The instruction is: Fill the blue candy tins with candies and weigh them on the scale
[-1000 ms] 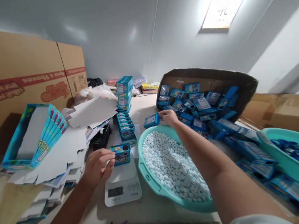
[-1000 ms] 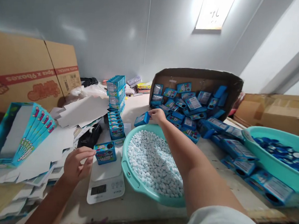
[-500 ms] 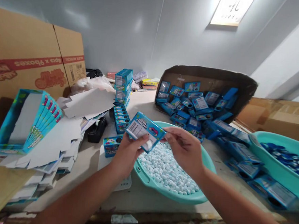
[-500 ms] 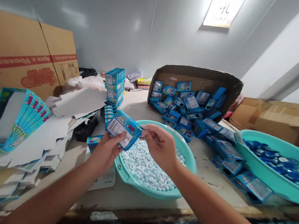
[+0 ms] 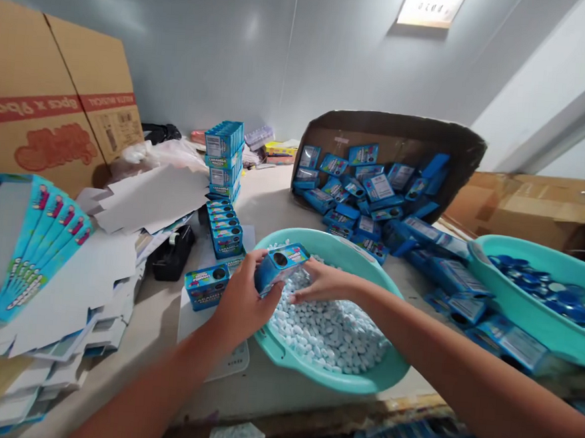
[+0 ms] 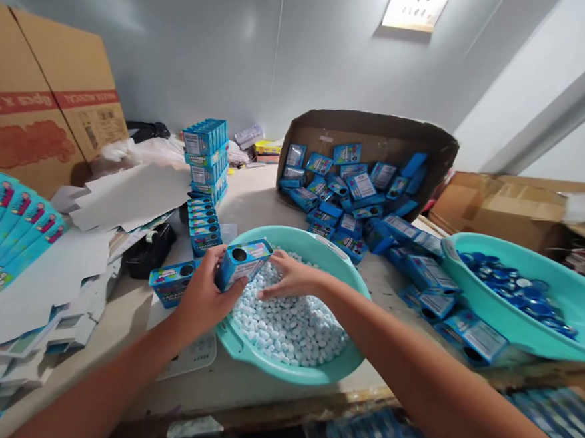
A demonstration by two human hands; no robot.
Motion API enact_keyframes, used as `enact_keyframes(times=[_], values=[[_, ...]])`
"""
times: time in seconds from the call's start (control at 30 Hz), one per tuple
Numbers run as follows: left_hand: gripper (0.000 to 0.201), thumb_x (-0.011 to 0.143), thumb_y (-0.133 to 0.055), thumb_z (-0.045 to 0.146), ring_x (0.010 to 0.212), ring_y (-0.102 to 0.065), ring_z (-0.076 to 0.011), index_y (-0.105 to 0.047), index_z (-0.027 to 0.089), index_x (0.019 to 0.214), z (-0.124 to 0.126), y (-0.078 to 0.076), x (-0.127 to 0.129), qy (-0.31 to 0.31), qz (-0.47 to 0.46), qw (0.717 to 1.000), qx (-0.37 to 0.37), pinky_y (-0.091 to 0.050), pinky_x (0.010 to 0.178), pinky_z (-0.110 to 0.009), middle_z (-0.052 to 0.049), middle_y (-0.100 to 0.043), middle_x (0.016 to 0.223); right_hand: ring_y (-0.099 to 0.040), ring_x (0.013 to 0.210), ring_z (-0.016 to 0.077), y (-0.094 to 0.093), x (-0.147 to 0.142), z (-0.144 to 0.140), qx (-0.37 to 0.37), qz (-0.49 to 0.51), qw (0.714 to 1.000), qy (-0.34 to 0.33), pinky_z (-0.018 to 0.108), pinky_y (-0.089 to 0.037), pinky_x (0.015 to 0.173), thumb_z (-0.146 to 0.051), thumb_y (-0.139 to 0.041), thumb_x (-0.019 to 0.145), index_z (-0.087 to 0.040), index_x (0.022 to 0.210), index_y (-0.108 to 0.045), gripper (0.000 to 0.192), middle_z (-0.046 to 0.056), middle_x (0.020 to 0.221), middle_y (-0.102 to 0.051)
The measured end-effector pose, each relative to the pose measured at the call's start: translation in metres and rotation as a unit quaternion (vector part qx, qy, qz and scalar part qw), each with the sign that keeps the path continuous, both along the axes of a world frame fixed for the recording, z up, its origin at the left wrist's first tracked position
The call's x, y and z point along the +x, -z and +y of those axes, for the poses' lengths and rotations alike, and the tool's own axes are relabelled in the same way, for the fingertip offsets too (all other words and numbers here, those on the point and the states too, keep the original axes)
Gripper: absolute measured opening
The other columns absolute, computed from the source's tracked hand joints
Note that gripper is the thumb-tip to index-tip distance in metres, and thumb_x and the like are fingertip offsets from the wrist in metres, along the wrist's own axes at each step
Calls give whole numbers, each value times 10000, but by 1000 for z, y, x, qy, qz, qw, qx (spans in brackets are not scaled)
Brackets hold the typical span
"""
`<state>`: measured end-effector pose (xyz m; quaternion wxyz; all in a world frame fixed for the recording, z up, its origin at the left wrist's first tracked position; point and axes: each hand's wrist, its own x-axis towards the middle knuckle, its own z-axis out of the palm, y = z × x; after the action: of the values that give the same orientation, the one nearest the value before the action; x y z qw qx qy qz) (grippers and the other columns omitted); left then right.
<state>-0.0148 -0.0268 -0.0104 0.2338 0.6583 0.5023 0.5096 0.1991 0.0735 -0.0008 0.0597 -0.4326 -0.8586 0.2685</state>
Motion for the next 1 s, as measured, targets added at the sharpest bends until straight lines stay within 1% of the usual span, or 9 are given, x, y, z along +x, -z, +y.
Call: enact_keyframes(times=[0.07, 0.13, 0.3, 0.47, 0.57, 0.67, 0.73, 0.87, 1.0], values=[[469, 869, -653, 314, 1152, -669, -286, -497, 194, 1294, 0, 4, 2, -3, 9, 1000, -11, -536, 988, -449, -131, -682, 1242, -560, 1302, 354, -6, 6, -12, -43, -20, 999, -21, 424, -447, 1126, -679, -831, 618, -183, 1401, -601, 955, 148, 1400, -587], [447, 882, -636, 287, 1180, -664, -288, -504, 195, 1299, 0, 6, 3, -3, 36, 999, -6, -538, 1001, -450, -133, -677, 1262, -596, 1241, 361, -12, 8, -18, -58, -31, 998, -12, 439, -462, 1099, -671, -840, 599, -188, 1344, -645, 909, 140, 1322, -650], [379, 937, -576, 241, 1197, -667, -278, -506, 212, 1309, -2, 5, 4, 15, 98, 995, 24, -560, 989, -432, -121, -672, 1266, -679, 978, 309, -10, 4, -17, -91, 10, 994, 53, 367, -542, 860, -553, -864, 582, -225, 1040, -755, 574, 45, 988, -761], [367, 962, -534, 209, 1220, -664, -293, -474, 224, 1323, -1, 1, 8, 24, 122, 992, 8, -564, 975, -437, -134, -667, 1298, -636, 702, 202, -3, 2, -13, -98, 95, 977, 164, 269, -485, 604, -300, -844, 516, -210, 738, -717, 270, -23, 702, -702], [399, 940, -543, 182, 1115, -709, -318, -463, 220, 1329, 4, -4, 13, 31, 127, 991, -23, -581, 897, -442, -146, -694, 1242, -572, 547, 151, -10, 5, -7, -105, 122, 965, 207, 239, -419, 484, -291, -793, 573, -198, 777, -707, 240, -40, 576, -622], [443, 890, -583, 150, 1044, -729, -328, -471, 225, 1312, 11, -9, 20, 24, 117, 991, -54, -583, 844, -433, -150, -706, 1221, -525, 459, 130, -28, 6, 2, -93, 166, 945, 267, 223, -370, 402, -393, -763, 647, -189, 904, -676, 339, -52, 520, -545], [466, 872, -599, 134, 1070, -724, -326, -480, 231, 1312, 16, -11, 24, 15, 101, 993, -62, -578, 856, -424, -151, -703, 1246, -531, 470, 118, -44, 2, 5, -73, 252, 914, 308, 210, -365, 389, -436, -779, 642, -198, 901, -626, 384, -53, 558, -538], [471, 885, -593, 143, 1096, -716, -322, -496, 226, 1338, 19, -10, 27, 30, 64, 996, -62, -575, 893, -426, -147, -702, 1269, -510, 473, 82, -72, -17, 4, -73, 491, 804, 328, 190, -348, 371, -388, -828, 559, -230, 832, -523, 439, -70, 652, -548], [465, 901, -582, 141, 1122, -704, -320, -501, 239, 1348, 16, -8, 24, 53, 55, 996, -56, -575, 911, -428, -136, -696, 1286, -508, 506, 58, -76, -38, -1, -120, 582, 747, 298, 172, -363, 401, -386, -797, 596, -248, 831, -415, 469, -86, 722, -547]])
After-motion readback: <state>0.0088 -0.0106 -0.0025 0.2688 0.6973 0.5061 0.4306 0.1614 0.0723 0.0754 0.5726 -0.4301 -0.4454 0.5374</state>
